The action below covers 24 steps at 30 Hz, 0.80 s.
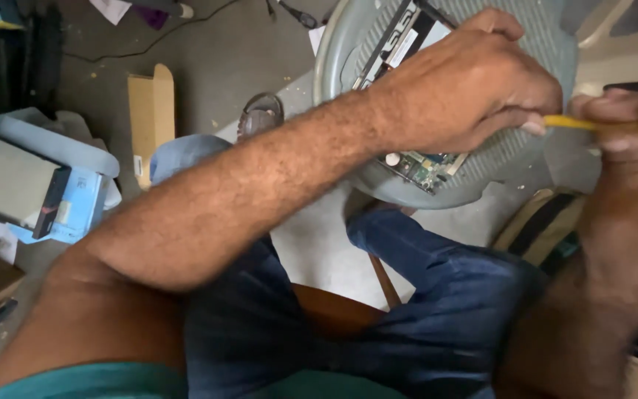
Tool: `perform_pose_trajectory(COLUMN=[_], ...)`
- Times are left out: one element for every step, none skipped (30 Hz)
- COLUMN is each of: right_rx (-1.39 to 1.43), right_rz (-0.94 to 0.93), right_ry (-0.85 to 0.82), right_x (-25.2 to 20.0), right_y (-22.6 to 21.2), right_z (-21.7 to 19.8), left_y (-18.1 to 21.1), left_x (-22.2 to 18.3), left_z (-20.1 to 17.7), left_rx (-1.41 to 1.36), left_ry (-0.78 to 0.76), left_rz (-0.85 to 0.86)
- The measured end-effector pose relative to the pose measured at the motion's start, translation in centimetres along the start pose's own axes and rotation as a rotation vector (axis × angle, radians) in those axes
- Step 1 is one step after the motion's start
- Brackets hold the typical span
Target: The person manipulates the internal components of a small form-factor computer, removing the cooling fan and heat sink, unscrewing parts of the motherboard using a screwdriver, and inspecting the chassis ports.
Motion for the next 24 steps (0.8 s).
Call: perform_pose_trajectory(right_rx=[-0.013, -0.049, -0.053, -0.057, -0.023, 0.021, 0.069, 0.126, 0.156, 0.185, 0.175, 0.149, 0.127, 0.087, 0.064, 0.036, 0.036, 0.040, 0.048, 0.059, 0.066, 0.073, 0.078, 0.069], right_rz=[0.009, -0.012, -0.011, -0.010, 0.014, 0.055, 0.090, 0.143, 0.165, 0.188, 0.188, 0.139, 0.090, -0.006, -0.035, -0.055, -0.021, -0.008, 0.003, -0.007, -0.011, -0.015, -0.016, -0.012], right_ry=[0.004, 0.020, 0.043, 0.067, 0.081, 0.079, 0.076, 0.058, 0.045, 0.032, 0.032, 0.029, 0.035, 0.035, 0.022, 0.015, 0.007, 0.001, -0.006, -0.010, -0.009, -0.009, 0.000, 0.009], right_x=[-0.3, -0.7, -0.8, -0.9, -0.8, -1.0, -1.1, -1.4, -1.5, -1.6, -1.8, -1.9, -1.9, -1.8, -1.8, -2.0, -1.7, -1.5, -1.3, -1.1, -1.1, -1.0, -1.1, -1.2], right_y=[0.0, -0.3, -0.2, -0.1, 0.4, 1.0, 1.7, 2.5, 3.0, 3.6, 4.0, 3.9, 3.6, 2.8, 2.5, 2.1, 2.4, 2.3, 2.2, 1.9, 1.8, 1.8, 1.8, 1.8], right_z=[-0.2, -0.1, -0.2, -0.4, -0.6, -0.7, -0.5, -0.5, -0.2, 0.0, -0.1, -0.3, -0.4, -0.3, -0.3, -0.4, -0.4, -0.3, 0.0, 0.2, 0.3, 0.3, 0.2, 0.0], left_y=[0.5, 0.8, 1.1, 1.4, 0.8, 0.1, -0.5, -0.3, 0.0, 0.3, 0.7, 1.2, 1.5, 1.1, 0.5, 0.0, 0.3, 0.6, 0.9, 1.1, 1.3, 1.5, 1.1, 0.8], left_x=[0.1, 0.0, -0.2, -0.1, 0.2, 0.4, 0.4, 0.5, 0.5, 0.5, 0.4, 0.2, 0.2, 0.3, 0.3, 0.2, 0.3, 0.4, 0.3, 0.0, -0.1, -0.2, -0.2, -0.3], left_z=[0.2, 0.0, -0.4, -0.7, -0.3, 0.2, 0.5, 0.6, 0.7, 0.7, 0.3, -0.3, -1.0, -0.9, -0.6, -0.2, -0.1, 0.1, 0.0, -0.4, -0.7, -0.9, -0.6, -0.4], left_rx=[-0.016, -0.026, -0.032, -0.039, -0.035, -0.031, -0.022, -0.033, -0.041, -0.049, -0.060, -0.071, -0.079, -0.049, -0.026, -0.004, -0.016, -0.028, -0.037, -0.035, -0.041, -0.046, -0.038, -0.029], left_ry=[0.009, 0.035, 0.055, 0.076, 0.034, -0.008, -0.047, -0.046, -0.045, -0.045, 0.003, 0.051, 0.091, 0.053, 0.022, -0.009, 0.002, 0.014, 0.026, 0.059, 0.086, 0.114, 0.101, 0.088], left_rz=[0.031, 0.049, 0.074, 0.098, 0.037, -0.023, -0.086, -0.071, -0.058, -0.044, -0.007, 0.031, 0.071, 0.035, -0.007, -0.048, -0.015, 0.019, 0.050, 0.076, 0.106, 0.136, 0.108, 0.080])
Point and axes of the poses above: each hand's wrist, its own x-axis towards the middle knuckle, its own z-axis out of the palm, y = z × x, the point moved 10 cm from there along x, towards the middle knuckle, and after that the axes turned 13 degrees about -x, right-handed, at the moved point
